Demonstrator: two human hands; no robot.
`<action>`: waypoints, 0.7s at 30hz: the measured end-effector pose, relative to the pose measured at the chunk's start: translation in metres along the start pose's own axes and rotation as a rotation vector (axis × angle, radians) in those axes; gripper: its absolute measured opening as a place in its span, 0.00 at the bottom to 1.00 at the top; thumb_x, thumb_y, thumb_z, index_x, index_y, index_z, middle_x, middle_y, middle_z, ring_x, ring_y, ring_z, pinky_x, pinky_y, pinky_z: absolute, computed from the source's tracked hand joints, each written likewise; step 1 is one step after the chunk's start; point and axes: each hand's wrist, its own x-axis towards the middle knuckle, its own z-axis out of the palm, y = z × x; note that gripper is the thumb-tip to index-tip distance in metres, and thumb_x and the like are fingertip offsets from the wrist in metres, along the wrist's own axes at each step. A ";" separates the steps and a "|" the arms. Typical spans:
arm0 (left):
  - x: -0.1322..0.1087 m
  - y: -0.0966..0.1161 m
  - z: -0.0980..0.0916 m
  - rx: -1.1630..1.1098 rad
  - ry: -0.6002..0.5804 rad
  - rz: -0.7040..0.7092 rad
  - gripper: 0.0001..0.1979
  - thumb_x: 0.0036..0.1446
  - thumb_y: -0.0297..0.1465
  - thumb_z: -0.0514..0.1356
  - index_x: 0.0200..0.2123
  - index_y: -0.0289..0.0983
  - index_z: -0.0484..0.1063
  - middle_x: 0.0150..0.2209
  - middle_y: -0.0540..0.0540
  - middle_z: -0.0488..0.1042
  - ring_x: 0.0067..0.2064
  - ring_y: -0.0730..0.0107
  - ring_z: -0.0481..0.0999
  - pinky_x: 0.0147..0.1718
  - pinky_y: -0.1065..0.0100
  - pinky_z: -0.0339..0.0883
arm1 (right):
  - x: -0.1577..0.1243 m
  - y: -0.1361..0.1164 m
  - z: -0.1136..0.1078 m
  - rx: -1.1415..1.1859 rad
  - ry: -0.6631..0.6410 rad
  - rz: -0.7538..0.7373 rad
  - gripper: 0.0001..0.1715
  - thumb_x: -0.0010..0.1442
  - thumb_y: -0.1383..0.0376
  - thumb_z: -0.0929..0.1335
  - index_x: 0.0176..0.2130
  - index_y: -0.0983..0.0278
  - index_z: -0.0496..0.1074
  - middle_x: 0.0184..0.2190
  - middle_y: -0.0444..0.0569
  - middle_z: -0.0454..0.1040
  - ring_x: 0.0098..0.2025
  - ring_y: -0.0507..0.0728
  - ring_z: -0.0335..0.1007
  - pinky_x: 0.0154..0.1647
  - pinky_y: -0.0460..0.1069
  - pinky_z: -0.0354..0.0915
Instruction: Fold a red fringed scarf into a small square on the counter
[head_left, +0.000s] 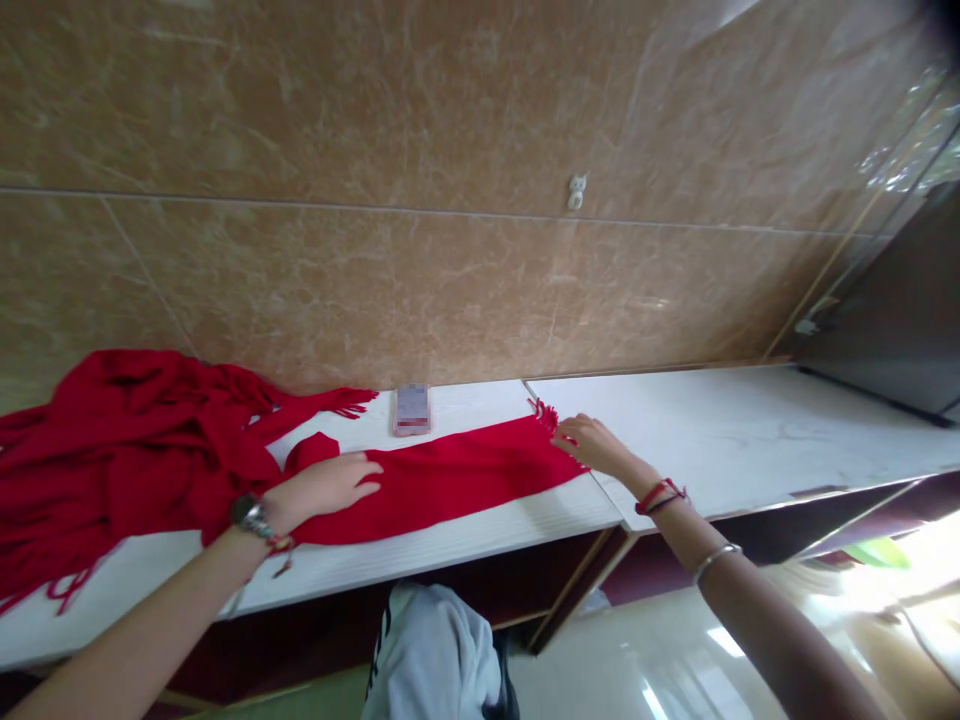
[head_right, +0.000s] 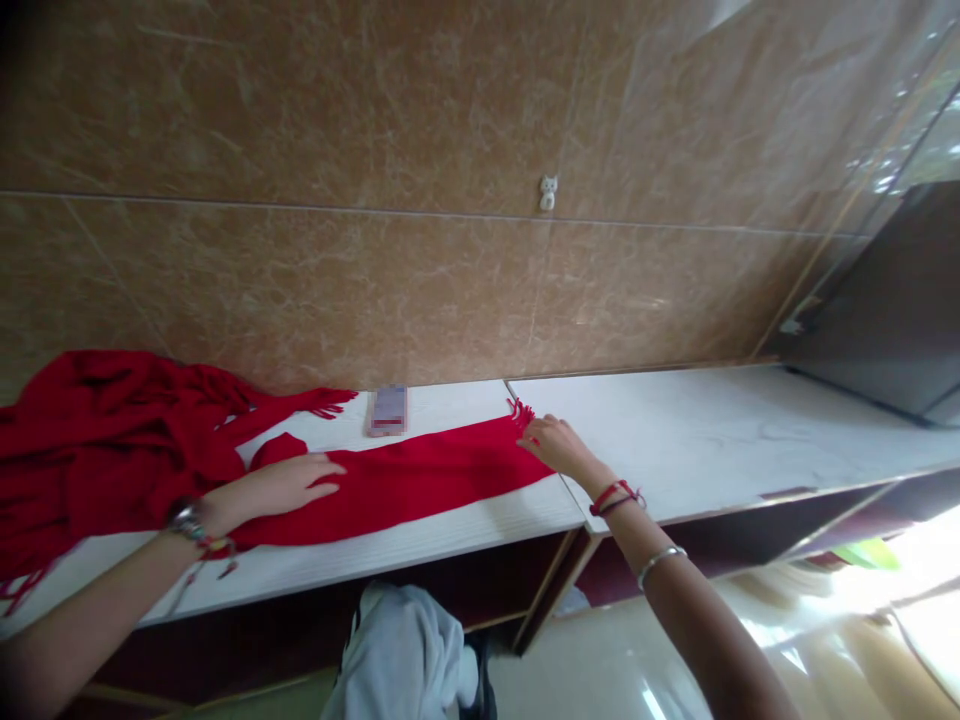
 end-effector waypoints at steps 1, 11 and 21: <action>0.015 0.015 0.007 -0.008 0.078 -0.009 0.20 0.58 0.35 0.46 0.49 0.35 0.68 0.50 0.37 0.67 0.53 0.56 0.63 0.52 0.58 0.54 | 0.015 -0.008 0.004 0.005 0.037 -0.046 0.17 0.61 0.60 0.58 0.38 0.62 0.72 0.39 0.53 0.73 0.44 0.58 0.66 0.48 0.53 0.59; 0.071 0.030 0.078 0.052 0.234 -0.330 0.34 0.56 0.50 0.45 0.62 0.42 0.42 0.64 0.40 0.36 0.63 0.51 0.34 0.55 0.45 0.39 | 0.078 -0.032 0.094 -0.103 -0.197 0.163 0.27 0.63 0.54 0.50 0.60 0.54 0.49 0.62 0.48 0.48 0.62 0.65 0.42 0.54 0.68 0.46; 0.074 -0.006 0.070 -0.016 0.112 -0.465 0.41 0.50 0.58 0.43 0.62 0.44 0.42 0.64 0.39 0.34 0.62 0.39 0.33 0.51 0.36 0.36 | 0.100 -0.007 0.092 -0.149 -0.150 0.325 0.27 0.64 0.55 0.50 0.59 0.56 0.52 0.61 0.49 0.51 0.61 0.62 0.45 0.55 0.65 0.46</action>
